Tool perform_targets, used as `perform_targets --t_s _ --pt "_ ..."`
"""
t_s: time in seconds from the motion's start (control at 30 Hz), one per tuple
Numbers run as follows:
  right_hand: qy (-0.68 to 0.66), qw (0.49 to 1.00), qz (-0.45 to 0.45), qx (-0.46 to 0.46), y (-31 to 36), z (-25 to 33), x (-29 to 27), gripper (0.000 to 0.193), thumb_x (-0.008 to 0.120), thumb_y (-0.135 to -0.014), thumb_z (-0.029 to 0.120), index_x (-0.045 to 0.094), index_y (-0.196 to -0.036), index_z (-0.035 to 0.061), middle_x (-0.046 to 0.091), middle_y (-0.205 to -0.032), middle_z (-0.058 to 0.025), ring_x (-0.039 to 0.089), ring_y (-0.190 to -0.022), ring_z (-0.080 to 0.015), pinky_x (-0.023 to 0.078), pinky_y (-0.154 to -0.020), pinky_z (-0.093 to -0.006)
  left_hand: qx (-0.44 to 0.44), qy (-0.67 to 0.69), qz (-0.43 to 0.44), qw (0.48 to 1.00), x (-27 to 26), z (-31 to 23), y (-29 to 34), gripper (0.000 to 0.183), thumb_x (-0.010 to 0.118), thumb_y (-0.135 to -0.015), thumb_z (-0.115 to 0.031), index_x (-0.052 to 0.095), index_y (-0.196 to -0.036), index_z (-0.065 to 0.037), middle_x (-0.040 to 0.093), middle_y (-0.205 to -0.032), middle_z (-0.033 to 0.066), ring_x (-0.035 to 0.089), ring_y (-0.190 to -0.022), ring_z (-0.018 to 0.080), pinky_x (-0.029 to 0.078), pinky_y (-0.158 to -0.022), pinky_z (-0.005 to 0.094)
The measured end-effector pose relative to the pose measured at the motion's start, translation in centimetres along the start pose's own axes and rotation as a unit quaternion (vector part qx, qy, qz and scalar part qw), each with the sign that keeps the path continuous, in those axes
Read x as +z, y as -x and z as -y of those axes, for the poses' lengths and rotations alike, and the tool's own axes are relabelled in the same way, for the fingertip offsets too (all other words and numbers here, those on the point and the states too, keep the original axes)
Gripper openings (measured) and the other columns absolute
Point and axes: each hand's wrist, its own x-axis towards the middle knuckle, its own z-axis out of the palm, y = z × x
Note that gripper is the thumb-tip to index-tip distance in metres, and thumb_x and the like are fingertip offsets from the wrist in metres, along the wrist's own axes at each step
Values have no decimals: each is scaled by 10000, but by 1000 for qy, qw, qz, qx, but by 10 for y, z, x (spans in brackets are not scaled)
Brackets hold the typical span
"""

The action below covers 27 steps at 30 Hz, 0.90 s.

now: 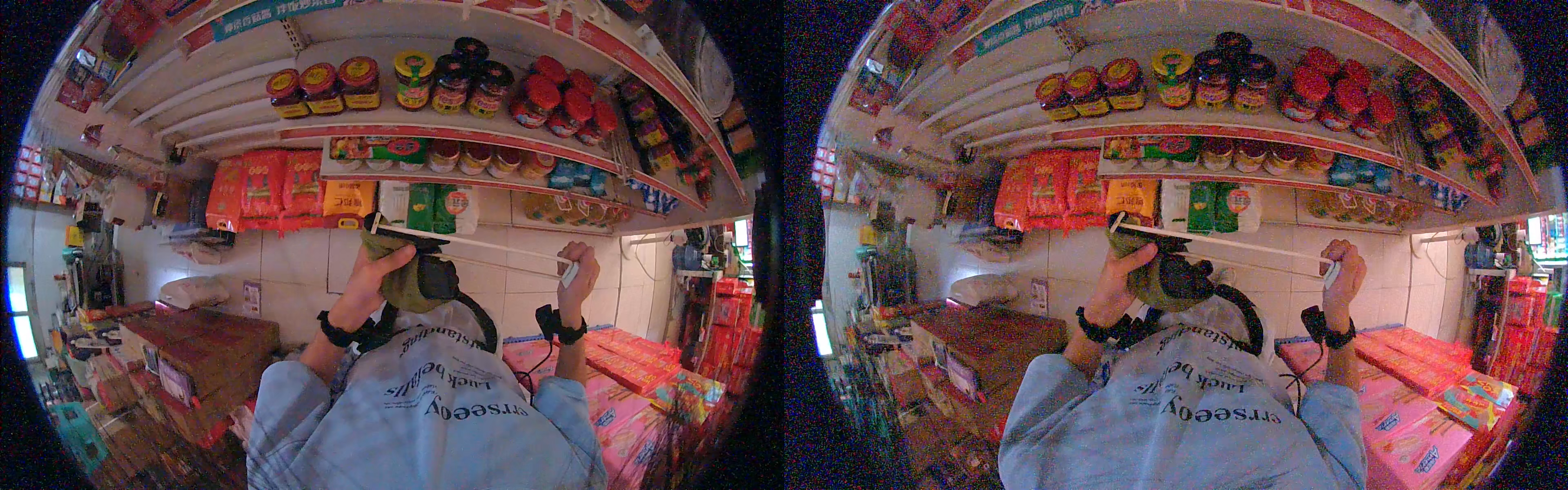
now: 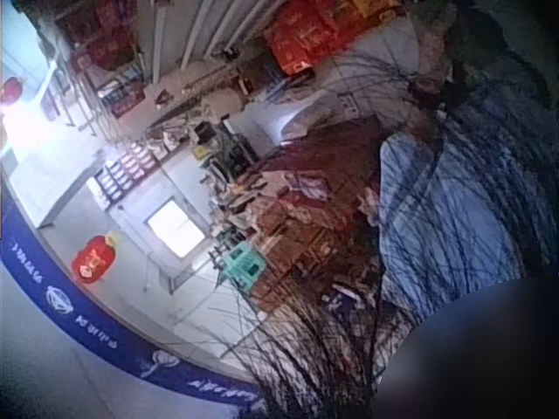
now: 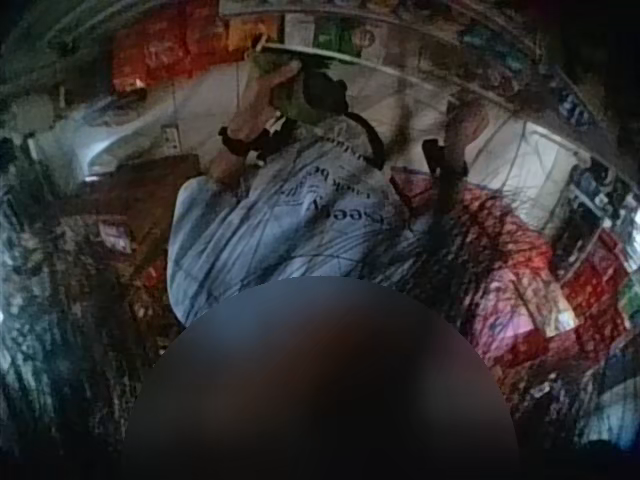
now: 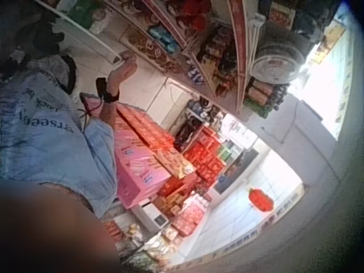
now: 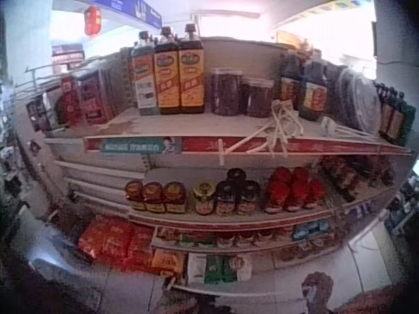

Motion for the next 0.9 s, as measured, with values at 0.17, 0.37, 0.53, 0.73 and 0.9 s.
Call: perform_targets --t_s 0.17,0.37,0.53,0.73,0.9 --pt "16 1000 -16 -14 3 -1 11 365 325 -912 275 342 -613 67 301 -552 -20 283 -467 -94 211 -394 -226 0 10 -3 1000 1 3 -1 369 566 -786 -59 445 -1133 -22 538 -1060 61 540 -935 158 453 -808 290" --pt "76 993 -15 -91 10 7 19 385 383 -868 308 391 -600 32 419 -593 -77 404 -550 -148 298 -432 -237 12 29 -40 999 -6 9 -4 345 568 -786 -56 458 -1111 -23 543 -1047 57 543 -925 156 457 -803 290" --pt "55 989 -14 -137 13 -1 24 390 384 -863 298 397 -581 29 418 -568 -72 394 -541 -159 303 -454 -244 12 45 -43 998 -11 12 -8 347 581 -779 -63 465 -1104 -29 555 -1029 58 553 -908 160 469 -789 300" --pt "12 999 -41 18 12 -4 32 395 358 -888 295 383 -582 47 379 -545 -51 342 -505 -131 274 -431 -233 -5 62 -27 998 6 3 -1 320 573 -786 -74 478 -1089 -30 571 -1004 75 572 -874 165 486 -765 296" --pt "-8 998 -35 60 9 -9 35 387 334 -906 285 342 -587 67 343 -552 -37 317 -507 -110 252 -405 -246 -7 43 -3 999 3 3 -3 307 562 -796 -101 480 -1083 -27 580 -983 81 569 -882 162 482 -777 296"
